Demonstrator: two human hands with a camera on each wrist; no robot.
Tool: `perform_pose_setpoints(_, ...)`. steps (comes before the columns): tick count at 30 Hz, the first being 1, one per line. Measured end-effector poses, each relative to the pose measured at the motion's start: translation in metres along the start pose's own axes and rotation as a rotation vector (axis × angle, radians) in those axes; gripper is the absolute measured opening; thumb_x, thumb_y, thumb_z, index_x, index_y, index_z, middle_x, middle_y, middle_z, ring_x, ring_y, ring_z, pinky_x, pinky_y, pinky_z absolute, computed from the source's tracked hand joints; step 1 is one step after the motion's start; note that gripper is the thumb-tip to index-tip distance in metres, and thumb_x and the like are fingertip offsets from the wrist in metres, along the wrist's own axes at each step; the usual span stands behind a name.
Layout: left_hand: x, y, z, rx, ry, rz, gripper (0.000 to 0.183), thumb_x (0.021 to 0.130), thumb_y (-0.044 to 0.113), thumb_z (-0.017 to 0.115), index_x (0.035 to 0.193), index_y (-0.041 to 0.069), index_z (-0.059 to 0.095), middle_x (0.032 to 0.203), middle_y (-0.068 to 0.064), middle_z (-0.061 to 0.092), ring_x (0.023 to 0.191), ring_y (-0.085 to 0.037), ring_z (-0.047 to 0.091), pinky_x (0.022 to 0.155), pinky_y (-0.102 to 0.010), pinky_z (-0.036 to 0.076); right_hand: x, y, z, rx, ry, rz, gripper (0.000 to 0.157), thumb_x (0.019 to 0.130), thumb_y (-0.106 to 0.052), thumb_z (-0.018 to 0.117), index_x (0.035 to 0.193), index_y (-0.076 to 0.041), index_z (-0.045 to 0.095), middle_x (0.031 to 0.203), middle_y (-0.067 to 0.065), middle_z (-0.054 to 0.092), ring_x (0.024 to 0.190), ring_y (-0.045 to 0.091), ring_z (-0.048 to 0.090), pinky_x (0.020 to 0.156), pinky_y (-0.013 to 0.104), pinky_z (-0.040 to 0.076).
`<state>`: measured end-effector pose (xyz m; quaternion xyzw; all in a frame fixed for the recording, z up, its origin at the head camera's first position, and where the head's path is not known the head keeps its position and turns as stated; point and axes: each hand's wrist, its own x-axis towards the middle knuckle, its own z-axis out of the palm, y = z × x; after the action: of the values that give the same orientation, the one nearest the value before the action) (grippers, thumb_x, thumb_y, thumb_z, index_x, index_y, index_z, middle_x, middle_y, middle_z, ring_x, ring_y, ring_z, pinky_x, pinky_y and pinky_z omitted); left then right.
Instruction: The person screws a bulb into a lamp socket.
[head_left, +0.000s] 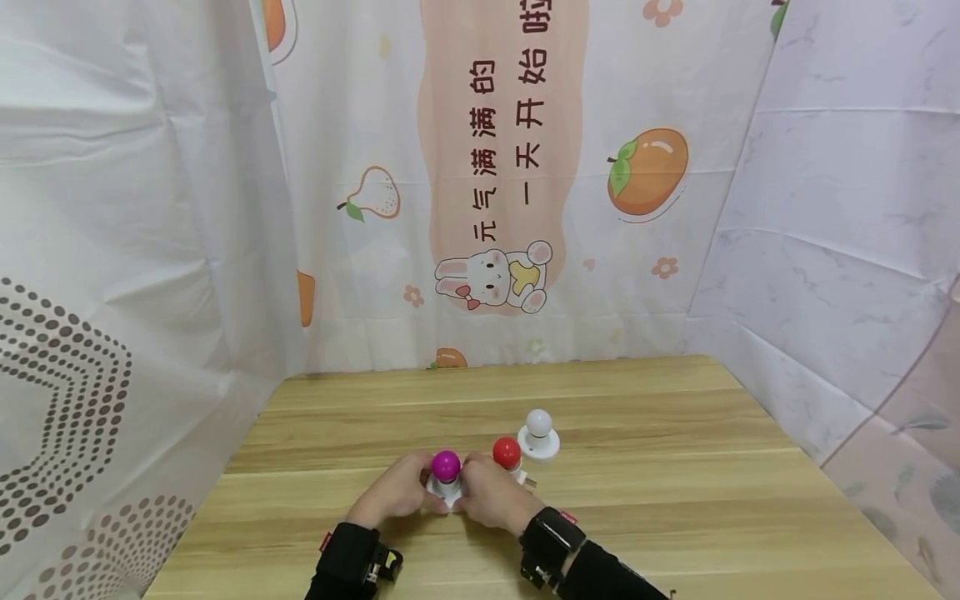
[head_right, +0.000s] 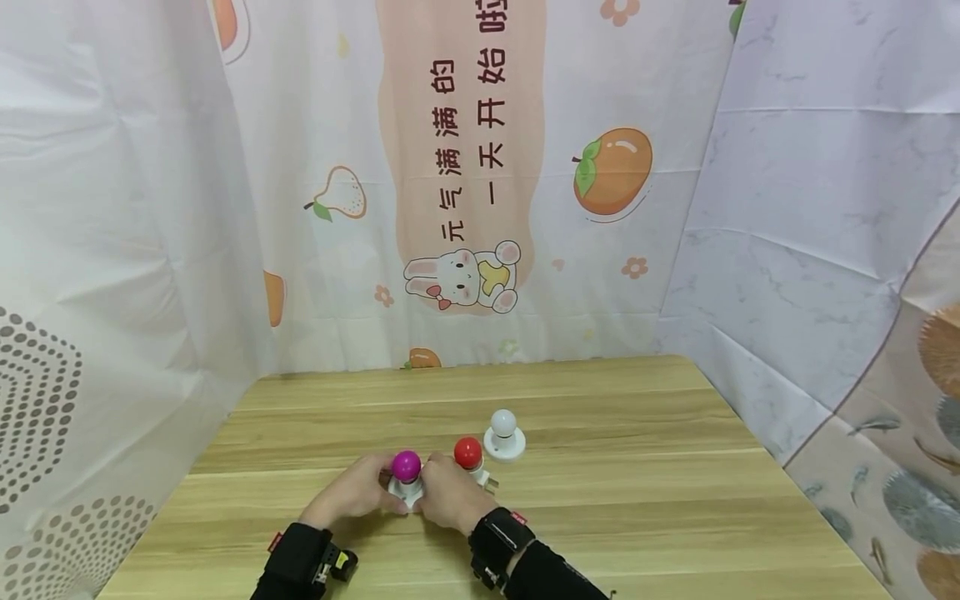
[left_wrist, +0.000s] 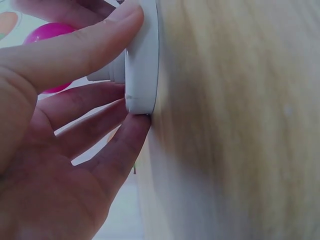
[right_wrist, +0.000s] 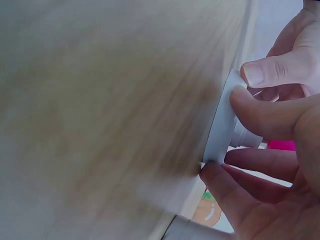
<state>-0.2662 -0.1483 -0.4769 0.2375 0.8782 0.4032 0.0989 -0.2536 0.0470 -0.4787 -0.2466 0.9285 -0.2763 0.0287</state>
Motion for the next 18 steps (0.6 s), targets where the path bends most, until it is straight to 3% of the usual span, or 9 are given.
perform_pose_setpoints(6,0.005,-0.003,0.003,0.019,0.029,0.005,0.042,0.073,0.009,0.091,0.110,0.012,0.073,0.098,0.002,0.068,0.090,-0.020,0.060,0.082,-0.041,0.049,0.002,0.000,-0.002,-0.035,0.023,-0.009,0.021,0.075,-0.008,0.088,0.089,-0.004,0.073,0.086,0.000,0.058,0.070,0.010,0.052,0.062,0.023,0.047)
perform_pose_setpoints(11,0.012,-0.008,0.004,0.032,0.055,-0.031,0.034,0.072,0.010,0.092,0.100,0.009,0.072,0.090,0.001,0.066,0.083,-0.018,0.058,0.076,-0.038,0.049,0.006,0.001,-0.002,-0.055,0.038,0.005,0.017,0.077,-0.007,0.086,0.084,-0.005,0.071,0.081,-0.001,0.054,0.068,0.012,0.050,0.059,0.023,0.045)
perform_pose_setpoints(18,0.019,-0.008,0.004,0.019,0.075,-0.045,0.037,0.073,0.007,0.091,0.105,0.004,0.071,0.100,-0.005,0.071,0.094,-0.022,0.063,0.088,-0.049,0.052,0.015,0.005,0.001,-0.090,0.049,0.020,0.016,0.075,-0.004,0.085,0.081,-0.006,0.070,0.081,0.000,0.055,0.067,0.012,0.050,0.060,0.025,0.048)
